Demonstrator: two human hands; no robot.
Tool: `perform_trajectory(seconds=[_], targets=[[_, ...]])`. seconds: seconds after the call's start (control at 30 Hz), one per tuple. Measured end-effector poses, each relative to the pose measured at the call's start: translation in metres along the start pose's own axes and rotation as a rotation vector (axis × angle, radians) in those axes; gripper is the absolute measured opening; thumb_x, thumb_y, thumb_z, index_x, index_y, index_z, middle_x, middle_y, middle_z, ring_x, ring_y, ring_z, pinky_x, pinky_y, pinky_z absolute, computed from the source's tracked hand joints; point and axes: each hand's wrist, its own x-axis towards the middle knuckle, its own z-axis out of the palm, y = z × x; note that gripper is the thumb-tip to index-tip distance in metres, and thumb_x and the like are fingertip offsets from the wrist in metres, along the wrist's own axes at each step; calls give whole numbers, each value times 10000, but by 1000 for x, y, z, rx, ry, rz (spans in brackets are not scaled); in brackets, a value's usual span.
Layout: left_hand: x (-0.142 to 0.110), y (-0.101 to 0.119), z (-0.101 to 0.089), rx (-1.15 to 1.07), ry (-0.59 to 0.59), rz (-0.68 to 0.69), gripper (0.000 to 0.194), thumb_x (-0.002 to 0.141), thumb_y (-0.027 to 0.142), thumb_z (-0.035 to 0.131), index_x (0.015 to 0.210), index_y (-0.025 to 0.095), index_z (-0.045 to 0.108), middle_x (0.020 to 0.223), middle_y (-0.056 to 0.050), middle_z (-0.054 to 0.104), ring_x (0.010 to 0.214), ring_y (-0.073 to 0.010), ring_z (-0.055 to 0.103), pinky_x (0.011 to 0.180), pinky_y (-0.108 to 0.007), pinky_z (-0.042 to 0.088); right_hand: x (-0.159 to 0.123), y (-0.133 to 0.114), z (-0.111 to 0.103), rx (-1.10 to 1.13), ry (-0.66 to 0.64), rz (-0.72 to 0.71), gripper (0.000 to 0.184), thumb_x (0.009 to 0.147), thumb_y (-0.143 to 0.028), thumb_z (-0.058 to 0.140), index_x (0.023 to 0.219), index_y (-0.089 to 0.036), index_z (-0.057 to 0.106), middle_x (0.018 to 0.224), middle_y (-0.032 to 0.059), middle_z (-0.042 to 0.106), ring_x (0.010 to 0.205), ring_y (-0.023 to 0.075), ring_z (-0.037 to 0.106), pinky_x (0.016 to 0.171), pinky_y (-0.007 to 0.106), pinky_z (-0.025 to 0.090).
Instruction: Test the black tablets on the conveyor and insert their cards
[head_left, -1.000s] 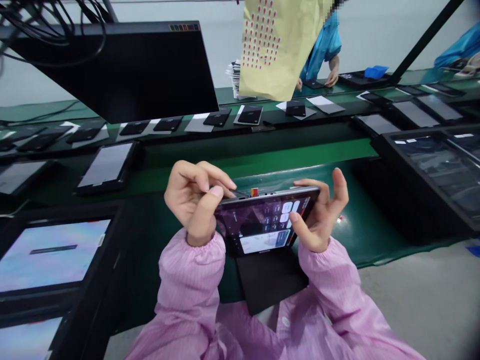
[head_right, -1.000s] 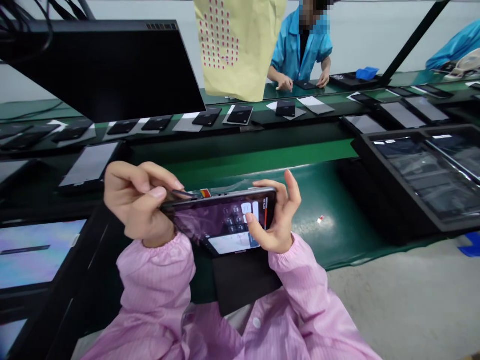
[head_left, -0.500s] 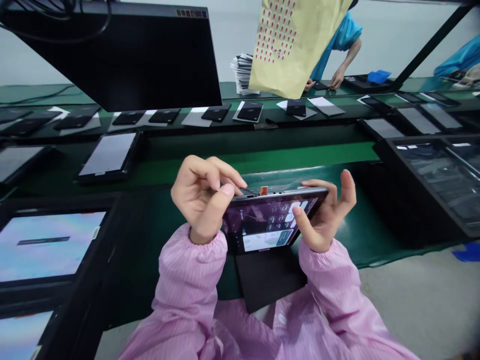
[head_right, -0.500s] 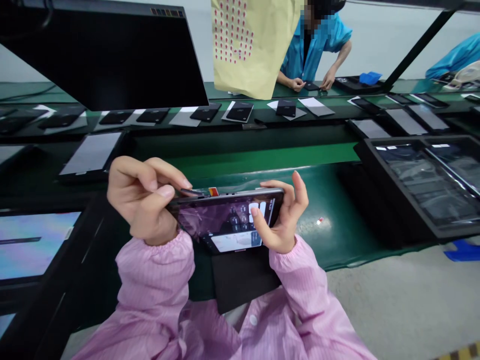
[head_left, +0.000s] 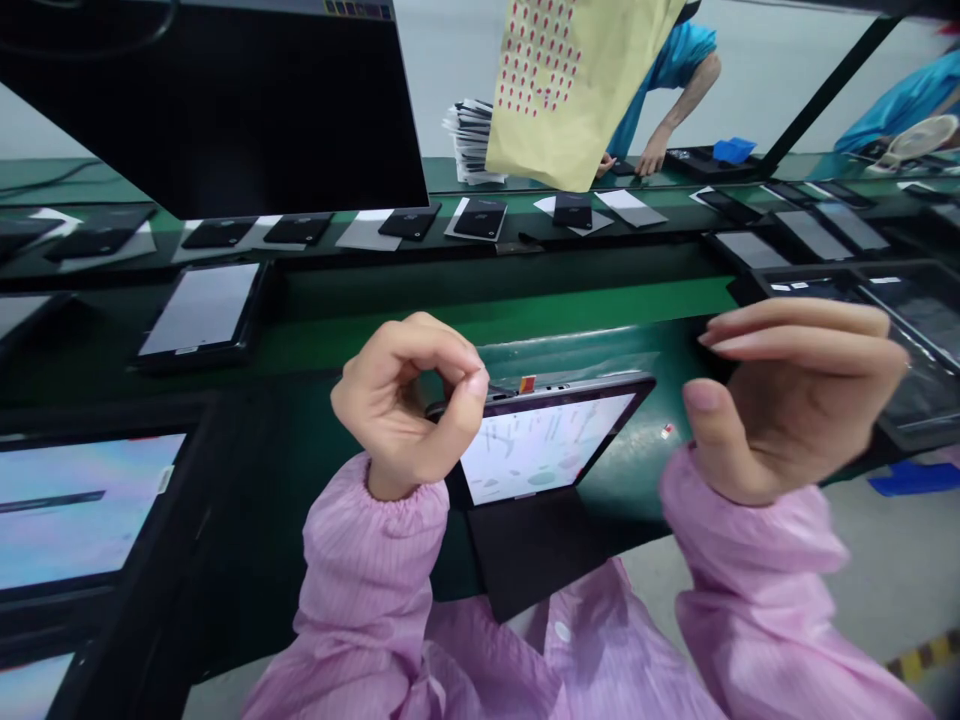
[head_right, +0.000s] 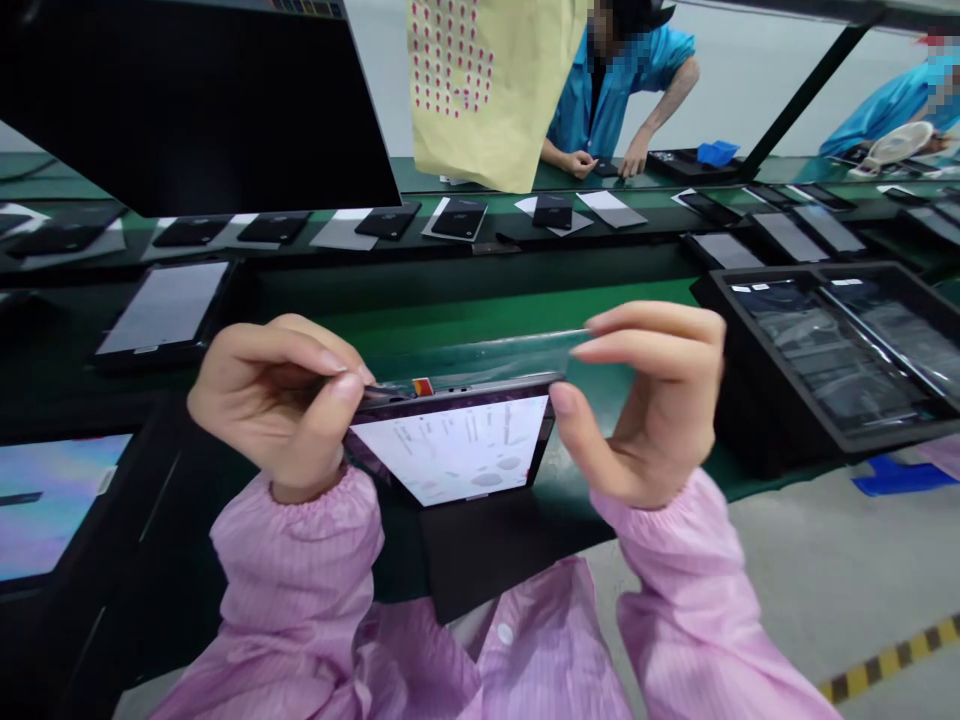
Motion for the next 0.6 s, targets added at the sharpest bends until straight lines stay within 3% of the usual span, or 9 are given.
perform_trajectory(seconds=[0.1, 0.17, 0.37, 0.6], targets=[[-1, 2, 0, -22, 17, 14, 107, 757, 144, 674, 761, 212, 590, 591, 41, 556, 514, -86, 528, 406, -227, 379, 35, -15, -7, -125, -546, -141, 35, 861, -197, 615, 858, -204, 580, 733, 18, 611, 676, 159, 580, 605, 312, 454], [-2, 4, 0, -4, 13, 5, 107, 774, 175, 680, 748, 219, 586, 583, 35, 550, 506, -92, 529, 398, -235, 374, 50, -20, -1, -152, -767, -163, 102, 922, -261, 553, 847, -194, 568, 707, 13, 619, 619, 138, 558, 547, 287, 413], [-1, 10, 1, 12, 5, -10, 167, 829, 264, 681, 701, 231, 577, 583, 20, 571, 494, -104, 531, 401, -244, 386, 63, -15, 21, 8, -975, -122, 123, 960, -240, 495, 858, -199, 550, 693, -33, 579, 529, 74, 452, 486, 234, 295], [-1, 4, 1, -55, 19, 13, 105, 790, 220, 697, 720, 230, 619, 587, 34, 575, 486, -95, 531, 387, -210, 384, 66, -9, 23, 117, -1060, -179, 229, 1001, -191, 393, 804, -198, 509, 676, -36, 505, 547, 62, 406, 502, 216, 264]])
